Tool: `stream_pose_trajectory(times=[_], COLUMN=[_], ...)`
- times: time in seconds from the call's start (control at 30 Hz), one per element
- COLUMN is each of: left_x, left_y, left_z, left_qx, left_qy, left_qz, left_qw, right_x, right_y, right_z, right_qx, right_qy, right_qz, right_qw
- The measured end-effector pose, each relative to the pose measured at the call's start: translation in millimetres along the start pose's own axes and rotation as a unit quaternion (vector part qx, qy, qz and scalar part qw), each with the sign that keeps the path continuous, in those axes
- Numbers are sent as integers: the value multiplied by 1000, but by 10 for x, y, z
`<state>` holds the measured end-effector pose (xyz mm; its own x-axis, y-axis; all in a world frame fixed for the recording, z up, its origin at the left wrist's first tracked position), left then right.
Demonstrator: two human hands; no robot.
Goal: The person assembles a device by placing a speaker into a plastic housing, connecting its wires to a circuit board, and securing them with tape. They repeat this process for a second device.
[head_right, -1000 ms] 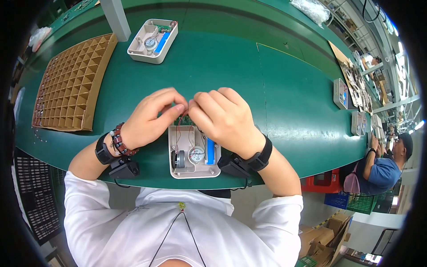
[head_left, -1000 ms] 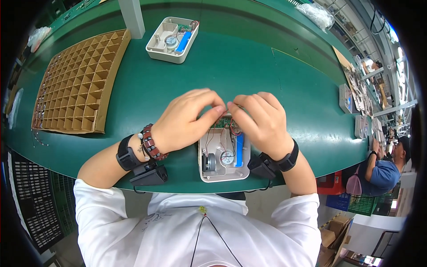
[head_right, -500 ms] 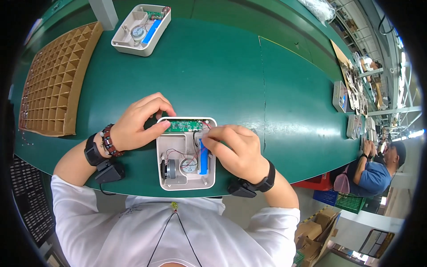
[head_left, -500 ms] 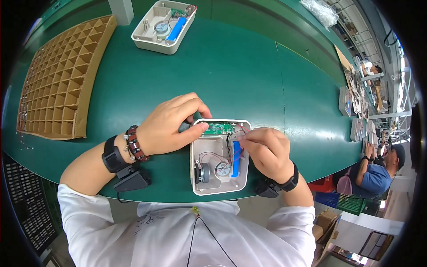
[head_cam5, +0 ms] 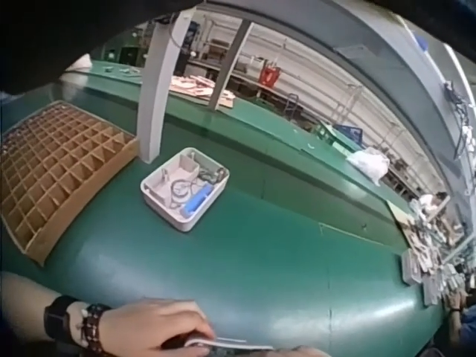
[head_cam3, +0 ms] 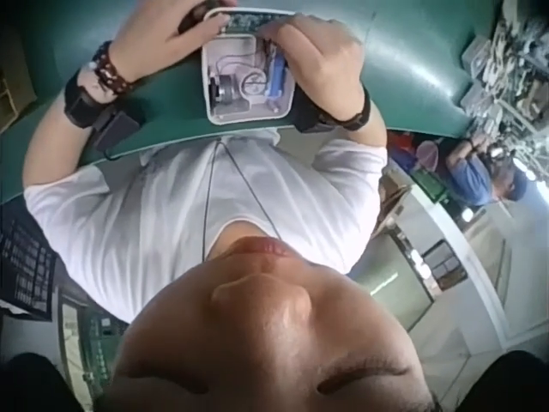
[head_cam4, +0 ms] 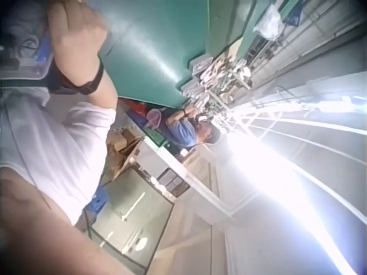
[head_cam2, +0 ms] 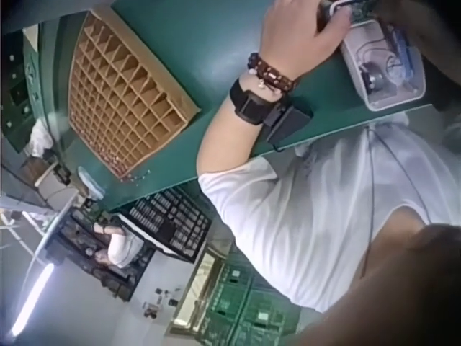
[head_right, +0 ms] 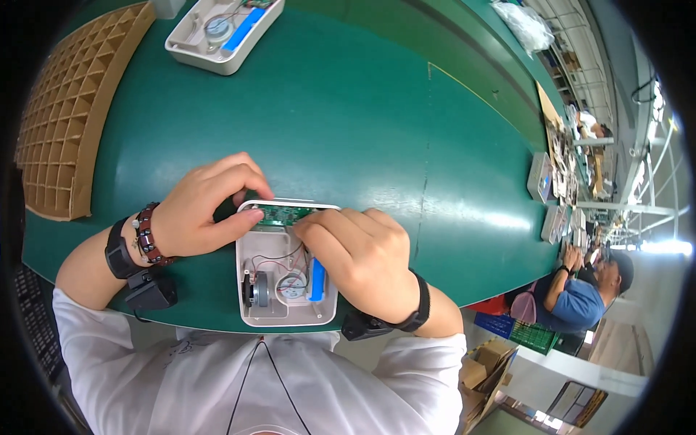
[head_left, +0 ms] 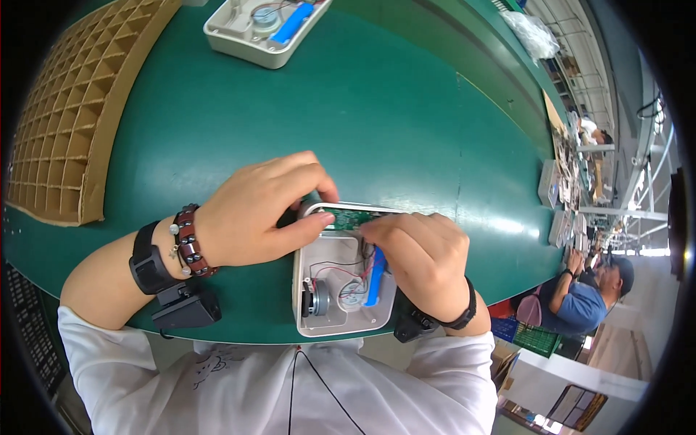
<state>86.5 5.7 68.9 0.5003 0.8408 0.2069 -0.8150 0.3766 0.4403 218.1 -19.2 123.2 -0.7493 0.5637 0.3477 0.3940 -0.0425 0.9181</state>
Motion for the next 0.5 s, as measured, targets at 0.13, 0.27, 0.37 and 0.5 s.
stream_pose_trajectory(times=[0.13, 0.27, 0.37, 0.5], left_x=[14, 19, 17, 36], left_y=[-11, -13, -19, -22], left_z=[-18, -15, -6, -18], left_qx=[-8, 2, 2, -1], left_qy=[1, 5, 4, -2], left_qz=[4, -6, -5, -3], left_qw=[1000, 1000, 1000, 1000], right_x=[9, 60, 73, 85], right_y=[43, 61, 57, -5], right_z=[3, 45, 107, 142], right_qx=[-42, -29, -6, 17], right_qy=[8, -44, -81, -101], right_qz=[14, 26, 6, -48], right_qw=[999, 998, 997, 994])
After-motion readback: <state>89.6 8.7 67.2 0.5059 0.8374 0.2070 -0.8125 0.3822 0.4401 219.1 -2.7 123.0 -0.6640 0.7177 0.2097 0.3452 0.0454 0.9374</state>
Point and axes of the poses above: each hand's wrist, its own x-axis towards the middle knuckle, its own y-axis out of the back of the hand, z = x × y, the point moved 8 cm from there along x, towards the middle knuckle, and after that the axes turned 1 degree about z, right-handed, at the moved point
